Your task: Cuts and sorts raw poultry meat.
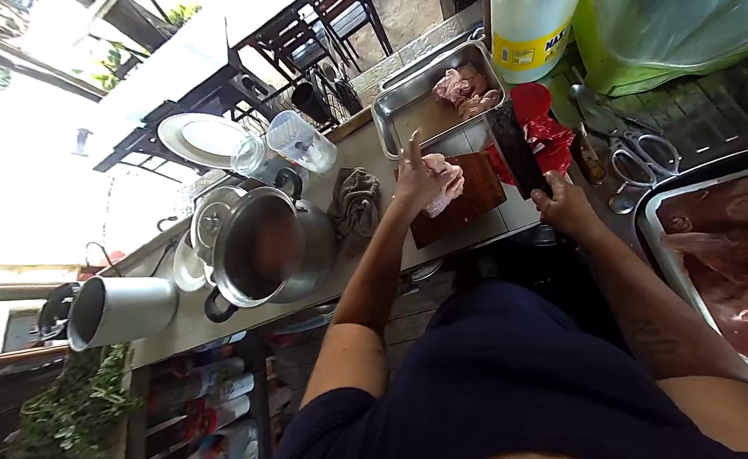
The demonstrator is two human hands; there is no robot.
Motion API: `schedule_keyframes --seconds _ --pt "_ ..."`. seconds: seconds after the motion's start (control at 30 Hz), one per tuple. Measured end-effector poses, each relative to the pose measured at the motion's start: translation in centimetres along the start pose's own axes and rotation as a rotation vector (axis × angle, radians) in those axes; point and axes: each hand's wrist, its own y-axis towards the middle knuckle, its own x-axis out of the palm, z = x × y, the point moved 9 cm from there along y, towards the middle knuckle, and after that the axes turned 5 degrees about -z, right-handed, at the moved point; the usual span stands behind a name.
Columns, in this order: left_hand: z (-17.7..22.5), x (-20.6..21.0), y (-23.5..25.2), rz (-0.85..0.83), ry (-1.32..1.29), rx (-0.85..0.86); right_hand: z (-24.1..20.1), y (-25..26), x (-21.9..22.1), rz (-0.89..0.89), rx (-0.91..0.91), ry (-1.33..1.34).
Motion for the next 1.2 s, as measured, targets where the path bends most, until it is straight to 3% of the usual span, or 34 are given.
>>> schedule_keyframes --seconds 0.13,0.23,0.33,0.4,0.47,0.57,0.63,0.77,0.87,1.0,1.2 --pt "3.7 0.5 -1.3 -0.354 0.563 0.48 1.6 -1.0 0.5 0.014 0.01 0.058" --pt "4.5 1.6 -1.4 -0.475 0.871 0.811 2.1 -1.6 0.8 0.021 0.034 0.086" --pt "5.4 2.0 -0.3 -0.575 1.0 0.942 1.5 -2.1 0.9 0.017 0.047 0.089" --pt "5.6 1.7 0.9 -0.598 0.99 0.838 1.2 -2.5 0.5 0.023 0.043 0.086" --pt "6.0 0.6 2.2 -0.545 0.912 0.57 0.9 -3.0 -0.2 0.044 0.049 0.13" --pt "5.0 -0.7 3.0 -0.449 0.581 0.106 -0.2 -3.5 -0.8 0.066 0.08 0.295" --pt "3.4 -0.2 2.7 -0.435 0.362 -0.032 -1.8 -3.6 -1.1 0.085 0.082 0.398" --pt "0.5 0.6 1.4 -0.295 0.046 -0.091 -5.9 -3.9 0.4 0.04 0.017 0.402" --pt "-1.6 1.6 0.1 -0.251 -0.069 -0.132 -8.1 -3.7 4.0 -0.044 -0.026 0.287" --pt "-3.3 2.0 -1.4 -0.208 -0.224 -0.193 -8.1 -2.3 7.7 -0.14 0.037 -0.02" --pt "-4.3 2.6 -2.7 -0.158 -0.402 -0.16 -8.1 -0.9 7.0 -0.127 0.038 -0.228"
